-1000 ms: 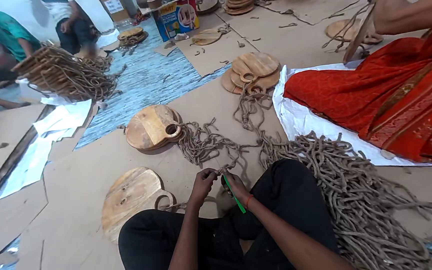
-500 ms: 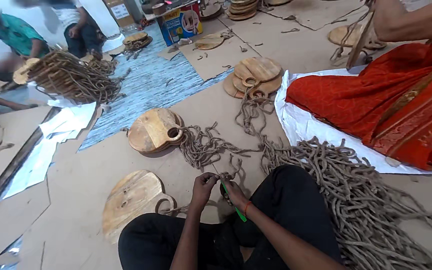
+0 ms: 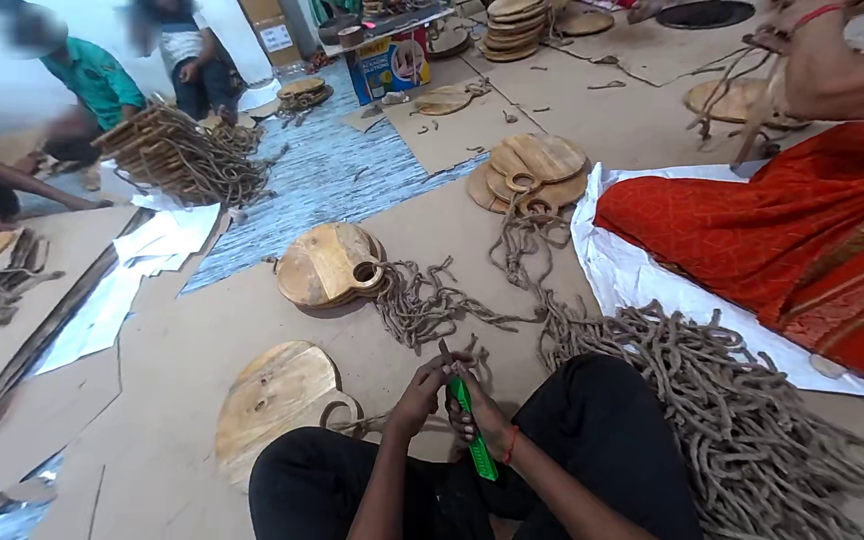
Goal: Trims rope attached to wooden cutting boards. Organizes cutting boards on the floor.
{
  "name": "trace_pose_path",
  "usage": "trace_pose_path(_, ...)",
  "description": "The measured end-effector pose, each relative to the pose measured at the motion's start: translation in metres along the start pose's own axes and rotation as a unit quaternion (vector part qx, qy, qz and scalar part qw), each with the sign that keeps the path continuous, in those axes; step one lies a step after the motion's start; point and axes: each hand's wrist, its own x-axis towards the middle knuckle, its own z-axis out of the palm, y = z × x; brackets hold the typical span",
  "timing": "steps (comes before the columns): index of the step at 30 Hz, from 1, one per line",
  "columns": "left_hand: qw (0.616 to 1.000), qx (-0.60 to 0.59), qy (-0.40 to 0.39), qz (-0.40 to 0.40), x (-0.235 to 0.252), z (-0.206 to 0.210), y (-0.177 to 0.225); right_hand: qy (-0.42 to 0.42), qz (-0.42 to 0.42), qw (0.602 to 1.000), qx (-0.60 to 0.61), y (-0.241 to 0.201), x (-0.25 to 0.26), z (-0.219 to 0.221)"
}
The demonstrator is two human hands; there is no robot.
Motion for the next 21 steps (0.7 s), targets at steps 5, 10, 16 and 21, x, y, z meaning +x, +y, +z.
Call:
trace_pose_path(5, 0.996, -0.007, 0.084, 0.029, 0.004, 0.017, 0.002, 0.068, 0.005, 0.997, 0.036, -0.002, 0.000, 0.007)
trace_pose_path(10, 0.969, 0.046, 0.236, 0.051, 0.012, 0.040, -0.005, 0.174, -0.040, 0.984, -0.005, 0.007, 0.000, 0.025)
trace_pose_path(16, 0.942, 0.117, 0.308, 0.065, 0.015, 0.028, -0.013, 0.158, -0.072, 0.984, -0.033, 0.018, -0.008, 0.036)
trace_pose_path(21, 0.947, 0.117, 0.291, 0.074, 0.017, 0.020, -0.017, 0.161, -0.065, 0.985, 0.002, 0.030, -0.012, 0.045)
